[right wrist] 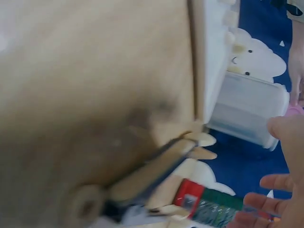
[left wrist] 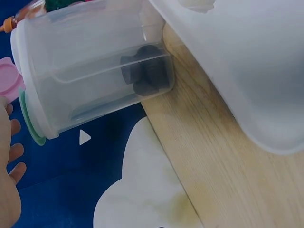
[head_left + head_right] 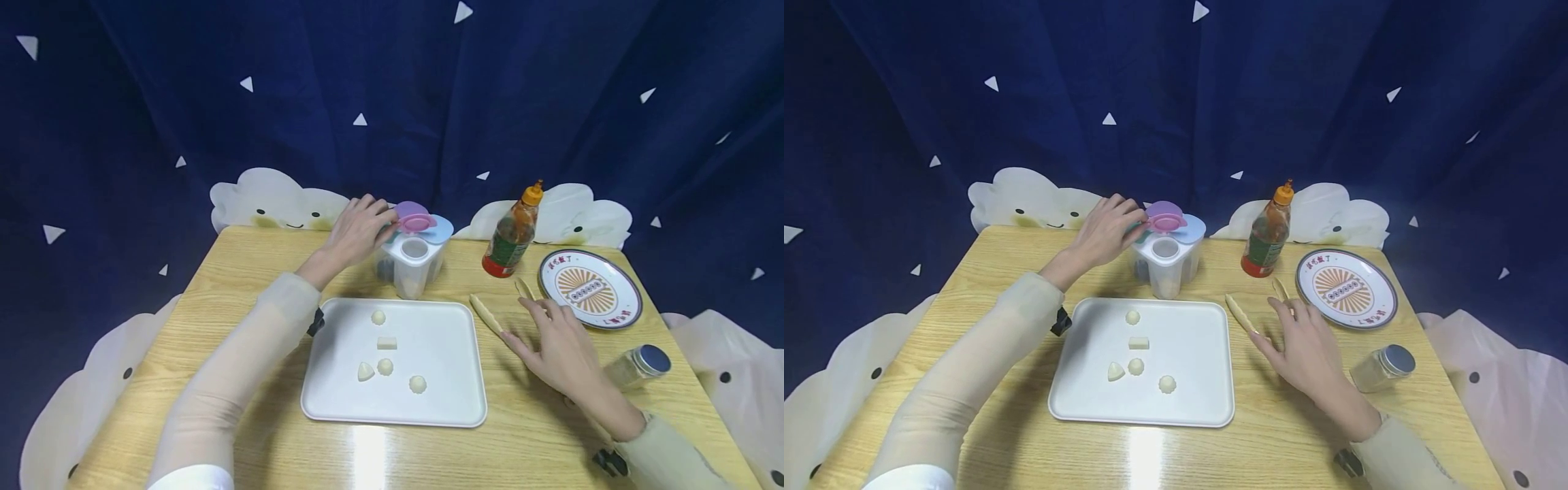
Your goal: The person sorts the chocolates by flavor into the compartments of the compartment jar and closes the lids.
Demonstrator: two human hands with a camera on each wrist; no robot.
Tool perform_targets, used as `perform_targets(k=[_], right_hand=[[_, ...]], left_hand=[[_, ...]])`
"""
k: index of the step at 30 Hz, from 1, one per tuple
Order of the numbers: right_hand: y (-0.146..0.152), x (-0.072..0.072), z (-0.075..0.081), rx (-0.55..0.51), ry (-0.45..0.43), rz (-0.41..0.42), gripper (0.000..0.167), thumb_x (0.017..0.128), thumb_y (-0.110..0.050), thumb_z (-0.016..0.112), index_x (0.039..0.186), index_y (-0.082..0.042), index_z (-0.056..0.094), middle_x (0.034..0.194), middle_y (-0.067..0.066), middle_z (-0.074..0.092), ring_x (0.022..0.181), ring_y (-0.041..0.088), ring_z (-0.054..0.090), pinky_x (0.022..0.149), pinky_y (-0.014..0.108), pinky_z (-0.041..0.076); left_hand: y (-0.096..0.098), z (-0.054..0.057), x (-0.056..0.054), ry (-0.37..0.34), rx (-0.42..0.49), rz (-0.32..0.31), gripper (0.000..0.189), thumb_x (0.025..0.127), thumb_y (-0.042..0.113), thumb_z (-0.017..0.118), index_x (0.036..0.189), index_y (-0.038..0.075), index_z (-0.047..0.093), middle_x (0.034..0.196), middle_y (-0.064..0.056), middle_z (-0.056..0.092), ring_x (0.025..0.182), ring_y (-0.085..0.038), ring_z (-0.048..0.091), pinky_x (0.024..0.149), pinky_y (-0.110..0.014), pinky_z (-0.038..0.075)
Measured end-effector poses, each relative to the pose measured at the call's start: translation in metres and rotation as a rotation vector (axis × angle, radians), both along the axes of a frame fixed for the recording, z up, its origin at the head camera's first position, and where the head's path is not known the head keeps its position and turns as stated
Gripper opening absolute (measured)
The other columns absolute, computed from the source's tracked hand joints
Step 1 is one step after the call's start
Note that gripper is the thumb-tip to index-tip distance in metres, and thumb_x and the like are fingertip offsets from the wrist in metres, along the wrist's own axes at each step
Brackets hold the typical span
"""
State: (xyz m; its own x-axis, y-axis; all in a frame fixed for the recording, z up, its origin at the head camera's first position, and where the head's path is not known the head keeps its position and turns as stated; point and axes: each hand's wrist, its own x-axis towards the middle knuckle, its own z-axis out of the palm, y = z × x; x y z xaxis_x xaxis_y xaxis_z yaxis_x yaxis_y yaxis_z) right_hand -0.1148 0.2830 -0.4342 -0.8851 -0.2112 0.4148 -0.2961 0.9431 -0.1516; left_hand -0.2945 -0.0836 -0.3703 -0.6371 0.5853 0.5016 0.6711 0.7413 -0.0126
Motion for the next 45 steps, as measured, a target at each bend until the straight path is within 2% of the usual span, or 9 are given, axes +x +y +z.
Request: perform_targets(k=[5, 9, 15, 20, 27, 31, 37, 41, 45], right_hand=[[0.016, 0.015, -0.015, 0.02, -0.022, -0.083, 0.088, 0.079, -0.05, 0.086, 0.14, 0.006, 0.056, 0.12, 0.032, 0.062, 0.103, 0.052, 0.062, 0.077, 0.062, 0.052], [0.025, 0.021, -0.025, 0.025, -0.042, -0.124, 0.096, 0.076, -0.053, 0.088, 0.139, 0.01, 0.053, 0.116, 0.036, 0.06, 0.098, 0.054, 0.063, 0.071, 0.064, 0.052], [0.032, 0.022, -0.037, 0.043, -0.089, -0.134, 0.103, 0.076, -0.057, 0.087, 0.141, 0.012, 0.048, 0.116, 0.039, 0.061, 0.095, 0.055, 0.064, 0.067, 0.064, 0.053], [0.031, 0.017, -0.042, 0.056, -0.122, -0.145, 0.103, 0.077, -0.057, 0.087, 0.139, 0.016, 0.047, 0.116, 0.04, 0.061, 0.094, 0.057, 0.064, 0.065, 0.063, 0.053], [0.029, 0.009, -0.045, 0.073, -0.157, -0.185, 0.095, 0.08, -0.06, 0.083, 0.127, 0.015, 0.049, 0.102, 0.036, 0.062, 0.086, 0.052, 0.064, 0.057, 0.058, 0.05], [0.03, 0.007, -0.045, 0.07, -0.214, -0.205, 0.089, 0.083, -0.063, 0.08, 0.12, 0.012, 0.049, 0.094, 0.033, 0.061, 0.08, 0.049, 0.063, 0.05, 0.052, 0.047], [0.031, 0.007, -0.043, 0.039, -0.291, -0.228, 0.09, 0.087, -0.065, 0.074, 0.123, 0.013, 0.048, 0.093, 0.032, 0.061, 0.073, 0.046, 0.065, 0.049, 0.052, 0.046], [0.03, 0.008, -0.036, 0.017, -0.259, -0.232, 0.09, 0.087, -0.063, 0.076, 0.125, 0.014, 0.048, 0.096, 0.033, 0.059, 0.067, 0.045, 0.064, 0.046, 0.051, 0.045], [0.03, 0.006, -0.028, 0.02, -0.156, -0.209, 0.088, 0.083, -0.057, 0.082, 0.124, 0.016, 0.051, 0.101, 0.036, 0.06, 0.061, 0.042, 0.061, 0.042, 0.048, 0.044]], left_hand=[[0.001, 0.0, 0.0, 0.0, 0.005, -0.001, 0.023, 0.106, 0.031, 0.061, 0.117, 0.014, 0.074, 0.11, -0.007, 0.071, 0.102, -0.031, 0.059, 0.087, -0.043, 0.049], [0.001, 0.0, 0.0, 0.006, 0.007, -0.006, 0.023, 0.106, 0.031, 0.061, 0.117, 0.015, 0.073, 0.11, -0.007, 0.071, 0.101, -0.031, 0.059, 0.087, -0.043, 0.049], [0.001, 0.0, 0.001, -0.007, 0.014, -0.004, 0.022, 0.106, 0.031, 0.061, 0.116, 0.015, 0.073, 0.111, -0.007, 0.072, 0.102, -0.031, 0.059, 0.088, -0.044, 0.049], [0.0, -0.001, 0.001, -0.008, 0.018, -0.007, 0.022, 0.106, 0.03, 0.062, 0.116, 0.014, 0.073, 0.11, -0.007, 0.071, 0.101, -0.031, 0.059, 0.088, -0.044, 0.049], [0.0, -0.001, 0.0, 0.003, 0.025, -0.013, 0.022, 0.106, 0.029, 0.062, 0.116, 0.013, 0.073, 0.11, -0.008, 0.071, 0.101, -0.03, 0.059, 0.087, -0.043, 0.049], [0.0, -0.001, 0.0, 0.002, 0.023, -0.019, 0.021, 0.106, 0.03, 0.062, 0.116, 0.014, 0.073, 0.112, -0.007, 0.072, 0.101, -0.03, 0.059, 0.086, -0.042, 0.049], [0.0, -0.003, -0.001, 0.013, 0.031, -0.027, 0.02, 0.106, 0.03, 0.062, 0.114, 0.014, 0.072, 0.11, -0.007, 0.072, 0.099, -0.03, 0.059, 0.085, -0.042, 0.049], [0.0, -0.003, -0.001, 0.012, 0.027, -0.025, 0.021, 0.106, 0.03, 0.062, 0.115, 0.014, 0.072, 0.111, -0.007, 0.072, 0.1, -0.03, 0.059, 0.084, -0.042, 0.049], [0.0, -0.002, 0.0, 0.008, 0.034, -0.022, 0.021, 0.106, 0.029, 0.062, 0.114, 0.014, 0.072, 0.112, -0.007, 0.072, 0.1, -0.03, 0.059, 0.085, -0.042, 0.049]])
